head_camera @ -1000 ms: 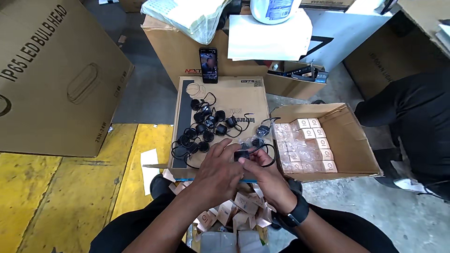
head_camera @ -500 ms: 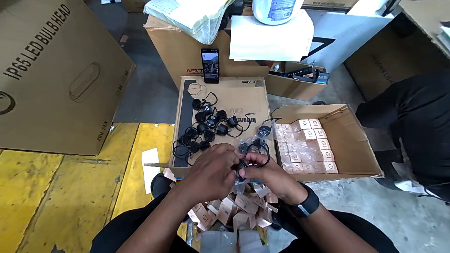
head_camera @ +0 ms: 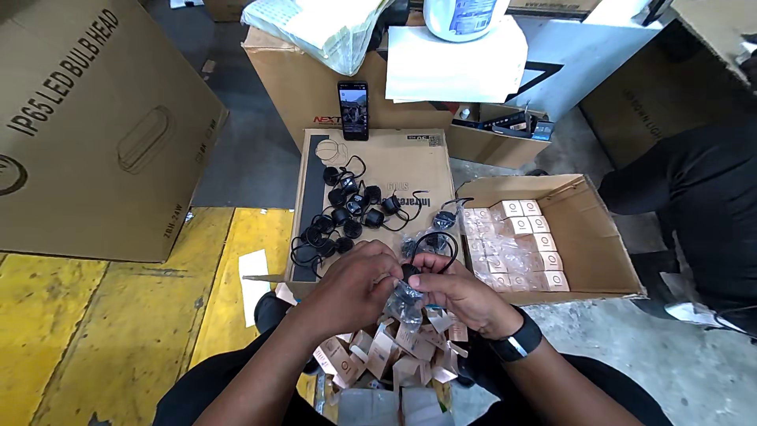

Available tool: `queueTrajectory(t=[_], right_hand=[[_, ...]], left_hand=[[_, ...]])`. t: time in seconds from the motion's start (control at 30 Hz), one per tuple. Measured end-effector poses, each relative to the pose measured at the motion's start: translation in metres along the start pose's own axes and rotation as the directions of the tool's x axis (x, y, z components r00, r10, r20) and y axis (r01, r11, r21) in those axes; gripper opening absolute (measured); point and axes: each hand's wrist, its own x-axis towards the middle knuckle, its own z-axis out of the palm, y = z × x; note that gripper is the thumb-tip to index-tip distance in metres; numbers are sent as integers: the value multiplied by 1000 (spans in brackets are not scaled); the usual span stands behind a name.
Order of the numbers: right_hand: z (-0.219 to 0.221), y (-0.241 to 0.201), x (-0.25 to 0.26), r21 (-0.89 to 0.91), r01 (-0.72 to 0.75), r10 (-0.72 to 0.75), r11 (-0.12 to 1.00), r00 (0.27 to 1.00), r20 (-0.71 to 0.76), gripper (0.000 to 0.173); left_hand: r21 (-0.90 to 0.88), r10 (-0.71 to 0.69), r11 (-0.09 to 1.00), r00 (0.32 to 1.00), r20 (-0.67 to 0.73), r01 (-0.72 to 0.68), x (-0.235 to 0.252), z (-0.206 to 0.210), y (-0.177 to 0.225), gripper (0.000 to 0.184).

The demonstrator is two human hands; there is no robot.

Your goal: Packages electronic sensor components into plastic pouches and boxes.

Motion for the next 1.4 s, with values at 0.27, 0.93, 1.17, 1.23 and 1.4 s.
queueTrajectory(t=[0.27, 0.93, 1.17, 1.23, 1.4], right_hand=[[-2, -1, -5, -229, 135, -91, 964, 976, 196, 28], [2, -6, -10, -595, 311, -396, 742, 918, -14, 20], [-5, -11, -12, -577, 249, -276, 778, 960, 43, 23], [-6, -14, -13, -586, 243, -272, 773, 961, 39, 23], [-4, -10, -12, -628, 249, -288, 738, 957, 41, 23]], left_hand=[[-49, -25, 998, 1000, 15, 26, 1, 8, 4, 18], [153, 72, 986, 997, -35, -66, 3, 19, 2, 21], [158, -2, 987, 996, -88, 16, 5, 17, 5, 19], [223, -13, 974, 993, -121, 40, 5, 13, 4, 22], [323, -29, 945, 996, -87, 56, 2, 12, -1, 26]])
